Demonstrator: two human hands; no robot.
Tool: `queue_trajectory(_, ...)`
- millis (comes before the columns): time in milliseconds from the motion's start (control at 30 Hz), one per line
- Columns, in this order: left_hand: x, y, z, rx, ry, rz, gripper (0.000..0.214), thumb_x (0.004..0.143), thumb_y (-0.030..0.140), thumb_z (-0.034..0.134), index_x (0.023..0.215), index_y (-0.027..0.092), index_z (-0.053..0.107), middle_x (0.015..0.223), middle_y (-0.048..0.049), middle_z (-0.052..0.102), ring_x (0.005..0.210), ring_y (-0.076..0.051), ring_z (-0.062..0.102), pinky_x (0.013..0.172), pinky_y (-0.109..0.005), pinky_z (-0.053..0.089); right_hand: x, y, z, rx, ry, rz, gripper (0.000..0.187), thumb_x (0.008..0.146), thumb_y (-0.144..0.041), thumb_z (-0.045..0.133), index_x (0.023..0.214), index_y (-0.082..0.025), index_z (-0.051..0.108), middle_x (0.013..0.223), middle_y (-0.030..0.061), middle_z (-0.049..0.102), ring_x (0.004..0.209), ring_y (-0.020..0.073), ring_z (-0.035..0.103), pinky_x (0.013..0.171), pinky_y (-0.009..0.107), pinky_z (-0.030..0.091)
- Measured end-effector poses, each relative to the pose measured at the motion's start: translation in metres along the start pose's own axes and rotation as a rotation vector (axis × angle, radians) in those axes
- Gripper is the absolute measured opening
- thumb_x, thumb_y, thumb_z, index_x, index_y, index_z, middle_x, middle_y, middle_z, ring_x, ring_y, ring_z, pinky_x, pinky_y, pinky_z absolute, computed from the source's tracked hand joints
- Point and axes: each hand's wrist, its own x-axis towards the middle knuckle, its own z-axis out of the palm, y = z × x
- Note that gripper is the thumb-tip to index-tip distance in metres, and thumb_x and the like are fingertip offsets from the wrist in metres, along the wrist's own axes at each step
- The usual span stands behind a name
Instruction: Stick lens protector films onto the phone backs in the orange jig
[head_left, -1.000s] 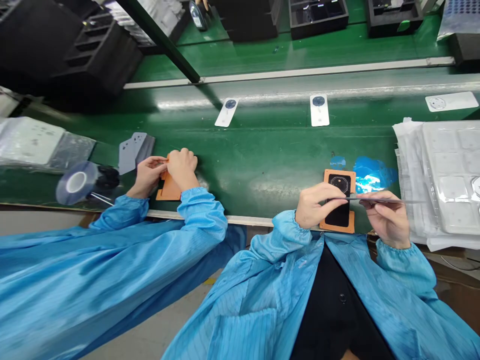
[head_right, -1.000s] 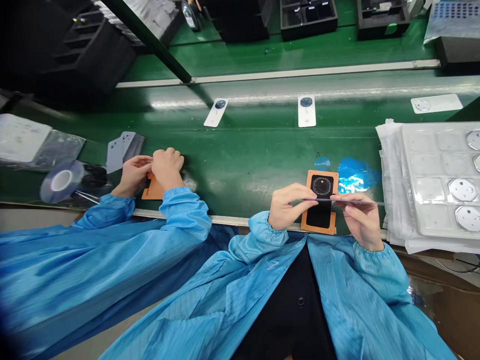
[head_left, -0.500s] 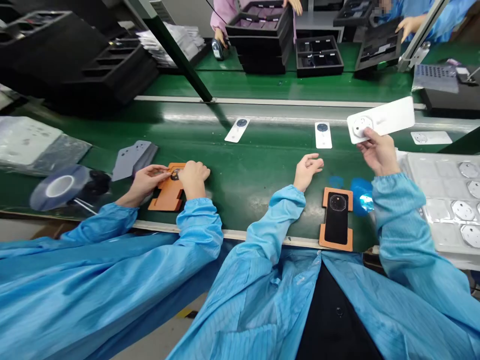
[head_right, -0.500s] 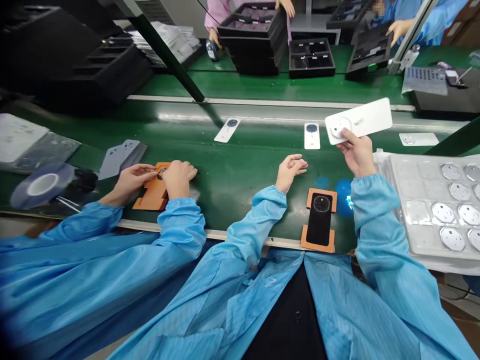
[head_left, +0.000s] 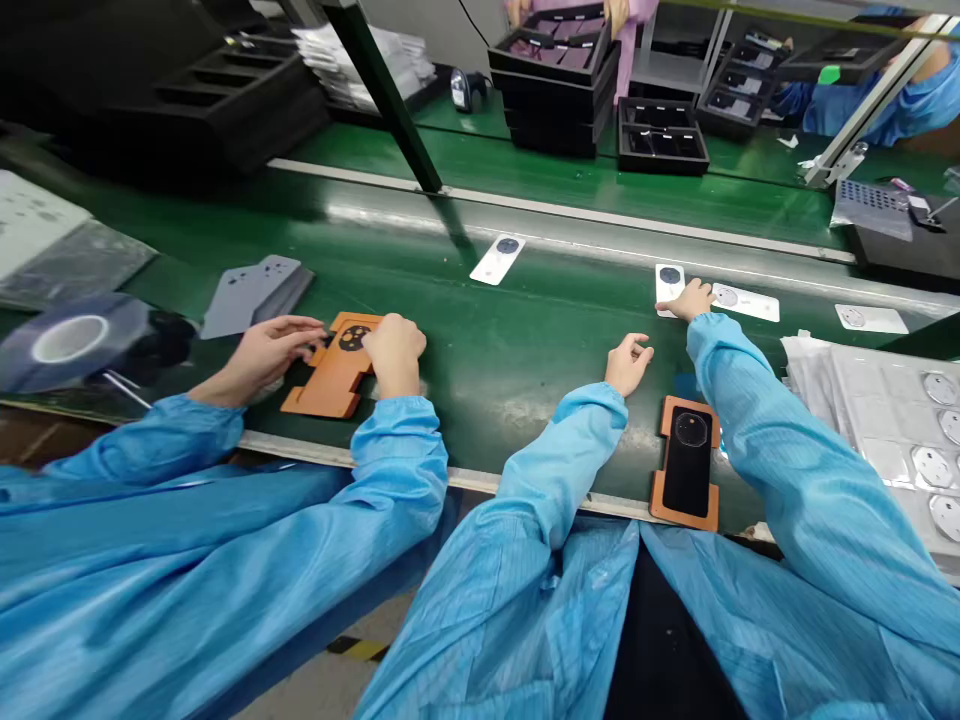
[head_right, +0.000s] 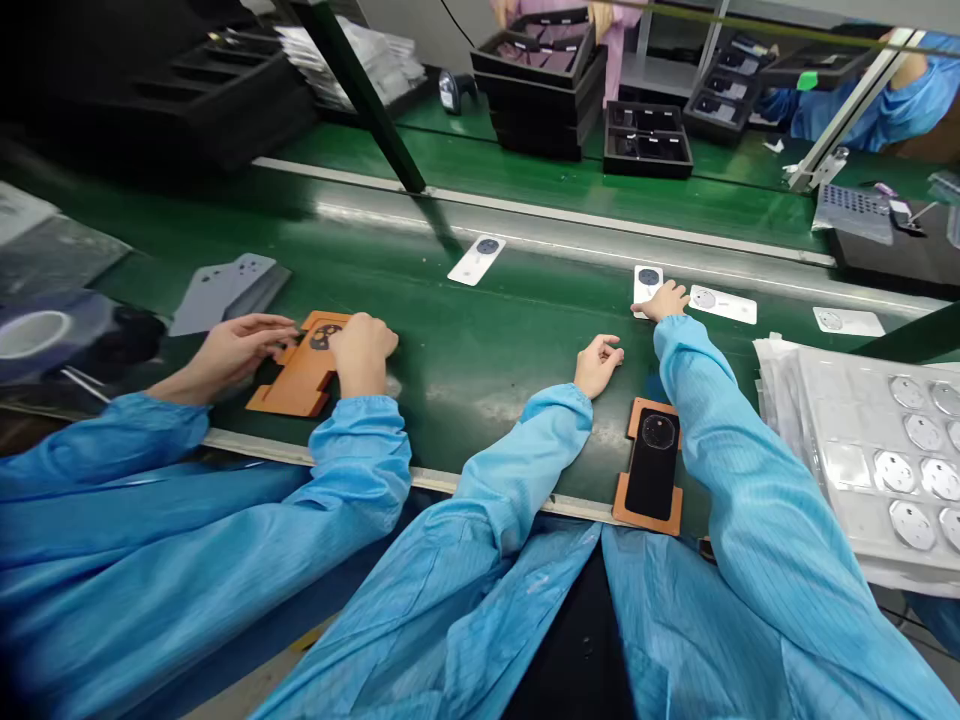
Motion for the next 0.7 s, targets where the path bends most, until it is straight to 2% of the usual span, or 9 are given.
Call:
queue_trajectory(100,-0.001,0.0,0.0,0.017,-0.004,0.012,0.02,0.091,0.023,0.068,0.11,0.019,0.069,0.076,0.0014,0.07,0.075,-0.013,0.071,0.08,-0.025,0.055,0.013,-0.008,0.01,-0.108,-0.012,0.116,0.127,0.043,-0.052,0.103,0.144,-0.007,0.04,0.152,0.0329,0.035,0.149,0.0481,0.027,0.123,0.061,0.021)
queue_trajectory(233,-0.004,0.003,0.001,0.031,-0.006,0.031,0.012,0.091,0.028,0.066,0.098,0.018,0.072,0.078,-0.0001,0.072,0.075,-0.013,0.069,0.077,-0.024,0.053,0.024,-0.005,0.011,-0.192,-0.054,0.227,0.134,0.041,-0.046,0.104,0.15,-0.008,0.036,0.15,0.0348,0.035,0.138,0.0483,0.044,0.115,0.061,0.037)
queue_trajectory(300,-0.005,0.005,0.002,0.045,-0.003,0.04,0.013,0.09,0.03,0.067,0.088,0.018,0.071,0.077,-0.0003,0.072,0.073,-0.012,0.067,0.075,-0.024,0.051,0.029,-0.002,0.01,-0.223,-0.068,0.229,0.135,0.04,-0.044,0.105,0.151,-0.009,0.036,0.151,0.0333,0.035,0.138,0.0475,0.046,0.114,0.059,0.039)
queue_trajectory(433,-0.009,0.007,0.003,0.072,-0.001,0.051,0.024,0.086,0.039,0.071,0.075,0.019,0.066,0.071,0.0005,0.07,0.069,-0.012,0.062,0.071,-0.025,0.048,0.038,-0.001,0.006,-0.277,-0.071,0.2,0.135,0.038,-0.041,0.106,0.15,-0.012,0.037,0.154,0.0301,0.033,0.144,0.0479,0.039,0.118,0.059,0.035)
queue_trajectory(600,-0.01,0.008,0.004,0.077,0.011,0.065,0.027,0.087,0.041,0.07,0.073,0.019,0.064,0.07,0.0011,0.068,0.067,-0.012,0.06,0.069,-0.025,0.046,0.046,0.004,0.001,-0.32,-0.117,0.197,0.143,0.035,-0.051,0.106,0.152,-0.009,0.036,0.15,0.0314,0.037,0.139,0.048,0.044,0.113,0.059,0.041)
queue_trajectory(700,-0.01,0.009,0.004,0.08,0.016,0.07,0.027,0.087,0.041,0.069,0.073,0.019,0.064,0.069,0.0014,0.068,0.065,-0.012,0.059,0.068,-0.025,0.046,0.052,0.008,-0.004,-0.357,-0.135,0.161,0.146,0.031,-0.056,0.105,0.152,-0.01,0.037,0.15,0.0302,0.037,0.14,0.048,0.043,0.114,0.057,0.041)
